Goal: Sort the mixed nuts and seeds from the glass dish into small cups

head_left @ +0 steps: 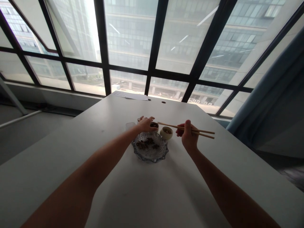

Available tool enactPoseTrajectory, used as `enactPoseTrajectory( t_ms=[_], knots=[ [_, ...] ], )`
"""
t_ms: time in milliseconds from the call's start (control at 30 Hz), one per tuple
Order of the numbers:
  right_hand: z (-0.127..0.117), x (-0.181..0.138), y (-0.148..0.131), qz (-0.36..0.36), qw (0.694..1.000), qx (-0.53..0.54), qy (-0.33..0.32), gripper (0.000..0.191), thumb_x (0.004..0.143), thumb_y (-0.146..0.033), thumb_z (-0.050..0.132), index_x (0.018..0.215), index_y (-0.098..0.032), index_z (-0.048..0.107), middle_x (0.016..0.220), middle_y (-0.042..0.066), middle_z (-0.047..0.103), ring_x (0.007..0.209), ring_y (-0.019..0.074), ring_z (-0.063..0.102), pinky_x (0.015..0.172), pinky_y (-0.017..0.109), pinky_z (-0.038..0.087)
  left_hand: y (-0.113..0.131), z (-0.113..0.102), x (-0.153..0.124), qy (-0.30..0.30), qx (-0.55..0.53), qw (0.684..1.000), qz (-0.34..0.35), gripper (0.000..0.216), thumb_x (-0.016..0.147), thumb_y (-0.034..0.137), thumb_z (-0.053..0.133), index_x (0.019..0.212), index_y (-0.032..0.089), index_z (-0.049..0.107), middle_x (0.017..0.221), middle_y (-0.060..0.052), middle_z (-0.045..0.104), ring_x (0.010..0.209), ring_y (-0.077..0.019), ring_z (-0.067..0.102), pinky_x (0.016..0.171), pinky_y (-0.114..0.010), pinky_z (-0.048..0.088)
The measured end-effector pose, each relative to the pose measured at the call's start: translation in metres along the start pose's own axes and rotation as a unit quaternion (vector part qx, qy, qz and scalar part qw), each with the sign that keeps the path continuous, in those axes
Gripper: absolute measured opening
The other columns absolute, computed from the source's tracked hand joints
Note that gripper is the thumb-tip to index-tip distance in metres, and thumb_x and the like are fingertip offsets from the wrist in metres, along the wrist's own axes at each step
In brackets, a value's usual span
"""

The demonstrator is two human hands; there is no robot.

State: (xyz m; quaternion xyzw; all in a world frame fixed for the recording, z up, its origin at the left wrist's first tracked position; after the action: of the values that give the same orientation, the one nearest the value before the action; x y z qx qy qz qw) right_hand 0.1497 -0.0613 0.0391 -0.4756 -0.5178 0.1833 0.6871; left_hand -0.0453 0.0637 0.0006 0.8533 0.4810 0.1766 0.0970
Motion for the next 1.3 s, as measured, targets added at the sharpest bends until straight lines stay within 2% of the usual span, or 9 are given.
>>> enactPoseTrajectory(
  t_ms=[100,200,367,633,833,900,1033,1200,1300],
  knots=[
    [0.005,-0.017,-0.008,0.004,0.995,-0.004,-0.098,0.062,0.085,-0.074,0.054,0.062,-0.018,0.064,0.042,0.000,0.056,0.033,0.0103,0.048,0.034,0.022,0.037,-0.011,-0.012,-0.016,0.020,-0.008,1.000,0.014,0.061,0.084,0.048,0.064,0.137,0.021,0.050,0.138,-0.012,0.063,0.139,-0.0301,0.046,0.121,-0.055,0.013],
    [0.018,-0.035,-0.008,0.014,0.977,-0.031,-0.209,0.057,0.086,-0.071,0.056,0.065,-0.018,0.066,0.045,0.001,0.059,0.036,0.0116,0.051,0.034,0.023,0.039,-0.025,-0.028,-0.046,0.095,-0.035,0.994,0.033,0.047,0.087,0.044,0.061,0.130,0.025,0.056,0.143,-0.010,0.059,0.138,-0.0279,0.047,0.121,-0.057,0.012],
    [0.041,-0.044,-0.005,0.013,0.956,-0.063,-0.286,0.058,0.084,-0.074,0.056,0.063,-0.021,0.063,0.049,0.001,0.061,0.040,0.0132,0.054,0.037,0.025,0.042,-0.054,-0.040,-0.099,0.200,-0.034,0.979,0.013,0.035,0.091,0.039,0.058,0.121,0.023,0.062,0.139,-0.010,0.061,0.132,-0.0280,0.053,0.118,-0.055,0.023],
    [0.043,-0.043,0.002,0.037,0.965,-0.049,-0.256,0.058,0.082,-0.075,0.057,0.067,-0.020,0.065,0.045,0.001,0.060,0.033,0.0132,0.051,0.032,0.025,0.039,-0.084,-0.024,-0.133,0.287,-0.054,0.956,-0.004,0.037,0.094,0.041,0.053,0.125,0.021,0.056,0.139,-0.012,0.060,0.131,-0.0283,0.054,0.111,-0.051,0.038],
    [0.019,-0.019,0.004,-0.002,0.999,-0.023,-0.039,0.061,0.084,-0.077,0.052,0.070,-0.018,0.063,0.046,0.001,0.061,0.034,0.0127,0.053,0.033,0.024,0.040,-0.093,-0.011,-0.129,0.289,-0.077,0.954,-0.023,0.050,0.090,0.046,0.058,0.132,0.021,0.049,0.142,-0.015,0.056,0.134,-0.0311,0.051,0.109,-0.054,0.042],
    [0.015,-0.009,0.008,-0.031,0.999,-0.036,-0.014,0.058,0.085,-0.074,0.053,0.072,-0.018,0.062,0.049,0.001,0.063,0.038,0.0130,0.055,0.037,0.024,0.044,-0.095,-0.009,-0.128,0.291,-0.086,0.953,-0.025,0.055,0.089,0.047,0.059,0.135,0.020,0.046,0.141,-0.016,0.056,0.133,-0.0320,0.052,0.109,-0.054,0.042],
    [0.022,0.002,0.020,-0.035,0.992,-0.082,-0.089,0.056,0.083,-0.072,0.060,0.074,-0.018,0.065,0.055,0.004,0.067,0.045,0.0150,0.061,0.043,0.026,0.049,-0.099,-0.006,-0.128,0.291,-0.097,0.951,-0.031,0.063,0.086,0.050,0.063,0.137,0.019,0.043,0.140,-0.017,0.055,0.130,-0.0335,0.054,0.107,-0.055,0.045],
    [0.026,-0.009,0.006,-0.044,0.994,-0.041,-0.091,0.057,0.087,-0.071,0.055,0.072,-0.018,0.067,0.053,0.003,0.064,0.041,0.0129,0.056,0.041,0.025,0.045,-0.101,-0.003,-0.127,0.284,-0.108,0.952,-0.035,0.067,0.085,0.050,0.064,0.140,0.020,0.042,0.139,-0.017,0.056,0.128,-0.0330,0.055,0.106,-0.055,0.046],
    [0.038,-0.027,-0.005,-0.020,0.976,-0.018,-0.215,0.059,0.087,-0.071,0.055,0.065,-0.018,0.067,0.046,0.001,0.060,0.036,0.0118,0.051,0.036,0.024,0.041,-0.102,-0.001,-0.126,0.275,-0.120,0.953,-0.040,0.067,0.085,0.049,0.064,0.140,0.020,0.041,0.137,-0.016,0.058,0.123,-0.0317,0.058,0.106,-0.054,0.047]
  ],
)
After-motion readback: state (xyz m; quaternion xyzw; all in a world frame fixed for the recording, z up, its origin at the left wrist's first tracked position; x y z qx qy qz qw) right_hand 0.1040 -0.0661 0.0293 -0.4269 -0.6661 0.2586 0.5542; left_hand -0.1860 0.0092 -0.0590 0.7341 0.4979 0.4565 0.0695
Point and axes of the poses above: each hand's wrist, its own x-axis towards the middle knuckle, its own z-axis out of the palm, y = z × x, the point moved 4 cm from there along x, towards the middle knuckle
